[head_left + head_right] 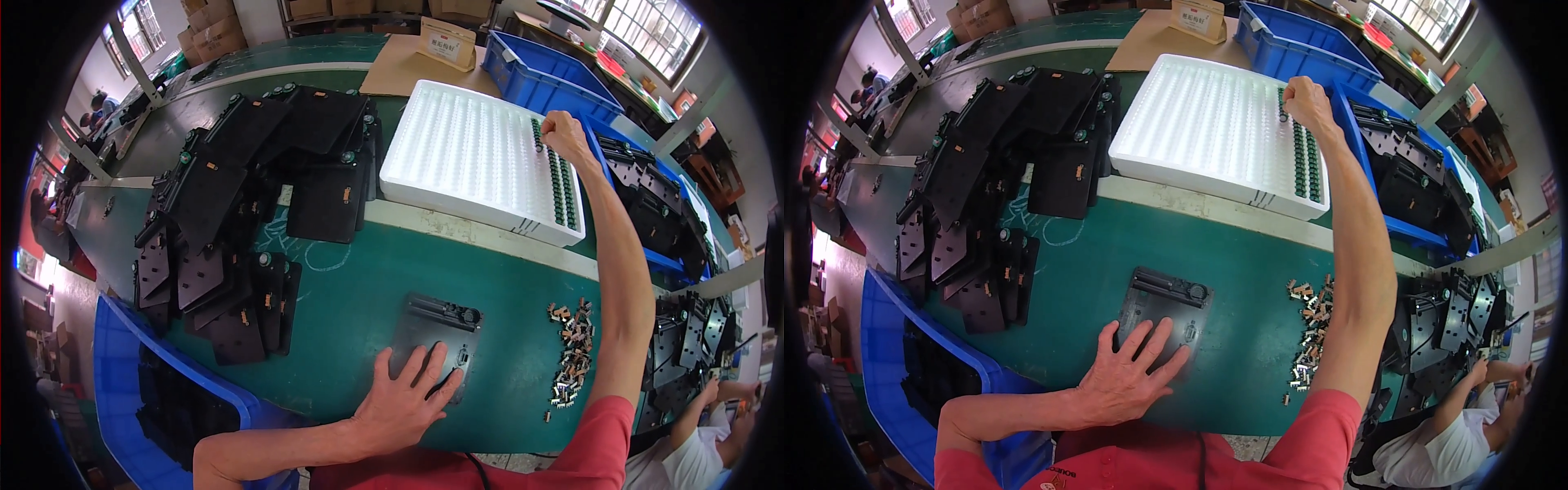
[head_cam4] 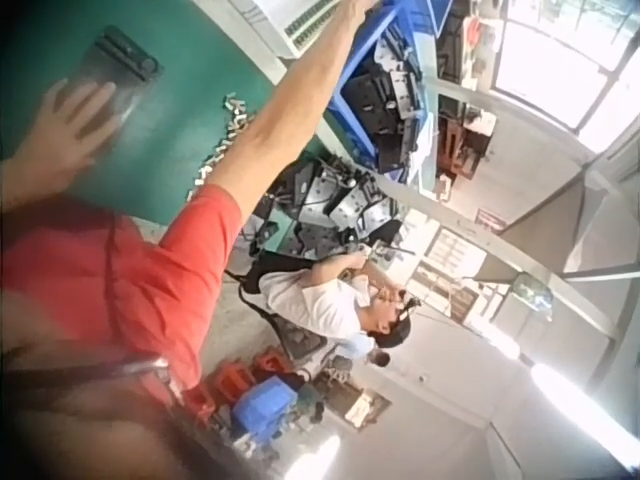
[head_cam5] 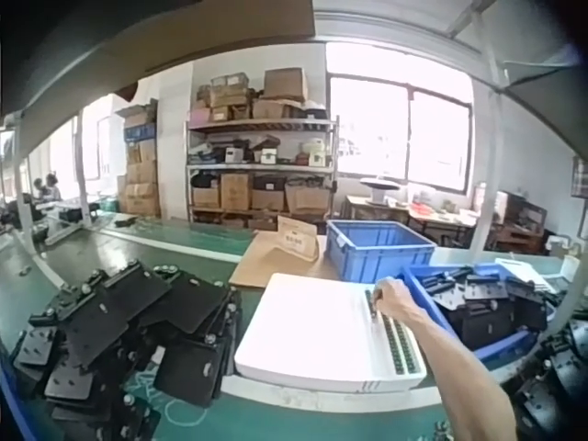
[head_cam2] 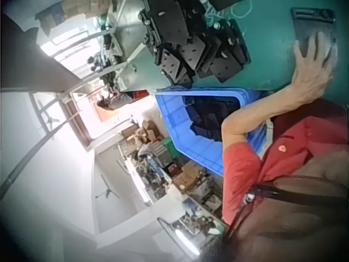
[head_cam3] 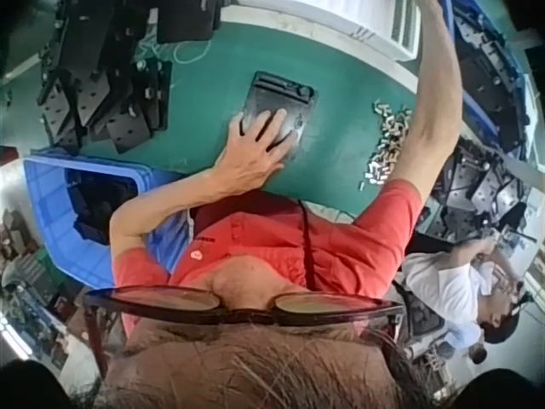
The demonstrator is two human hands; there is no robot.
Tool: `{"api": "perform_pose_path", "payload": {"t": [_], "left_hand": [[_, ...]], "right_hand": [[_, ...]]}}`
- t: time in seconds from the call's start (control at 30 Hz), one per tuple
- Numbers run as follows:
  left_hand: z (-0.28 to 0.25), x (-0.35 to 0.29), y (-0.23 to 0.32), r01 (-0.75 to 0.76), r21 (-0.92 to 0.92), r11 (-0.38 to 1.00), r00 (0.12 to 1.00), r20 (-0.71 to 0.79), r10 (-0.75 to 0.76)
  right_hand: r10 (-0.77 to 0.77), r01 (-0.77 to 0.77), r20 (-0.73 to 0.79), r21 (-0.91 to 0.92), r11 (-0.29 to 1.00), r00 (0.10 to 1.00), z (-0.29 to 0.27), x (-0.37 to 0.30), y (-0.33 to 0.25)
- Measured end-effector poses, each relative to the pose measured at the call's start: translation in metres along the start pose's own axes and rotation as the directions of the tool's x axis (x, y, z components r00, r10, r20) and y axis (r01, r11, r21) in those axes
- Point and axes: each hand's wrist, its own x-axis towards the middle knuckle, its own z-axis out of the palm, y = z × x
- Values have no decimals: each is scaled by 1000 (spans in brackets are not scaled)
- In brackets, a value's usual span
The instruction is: The person assembles small plastic components and metal parts onto a base plate by hand at a factory workbench.
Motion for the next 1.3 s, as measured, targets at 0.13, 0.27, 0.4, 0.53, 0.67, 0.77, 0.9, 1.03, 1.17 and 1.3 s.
{"api": "perform_pose_path", "payload": {"t": [0.13, 0.27, 0.4, 0.53, 0.67, 0.77, 0.9, 1.03, 1.17, 1.3], "left_hand": [[1, -1, -1, -6, 12, 1000, 1000, -12, 6], [3, -3, 0, -6, 37, 999, 1000, -24, 7], [9, -4, 1, -17, 65, 998, 999, -48, 20], [14, -5, 0, -13, 66, 998, 997, -73, 17], [16, -9, 2, -1, 107, 994, 992, -127, 15], [21, -13, 3, -9, 165, 986, 982, -186, 40], [22, -15, 5, -20, 229, 973, 981, -182, 63], [25, -15, 6, -19, 263, 965, 983, -169, 65], [26, -17, 5, -11, 234, 972, 983, -177, 54], [26, -17, 5, -16, 237, 971, 982, -180, 60]], "right_hand": [[14, -22, 57, 141, 990, 998, -2, -19, -22], [92, -139, 156, 324, 936, 983, -13, -50, -45], [27, -145, 199, 611, 778, 980, -21, -97, -70], [52, -149, 140, 878, 456, 989, -21, -151, -99], [8, -209, 223, 897, 390, 975, -22, -221, -129], [-48, -363, 403, 865, 348, 914, -21, -266, -141], [-66, -590, 648, 727, 350, 759, -20, -301, -143], [19, -665, 717, 635, 394, 697, -11, -309, -134], [142, -638, 673, 582, 504, 726, -12, -312, -130], [168, -610, 647, 553, 568, 743, -19, -320, -129]]}}
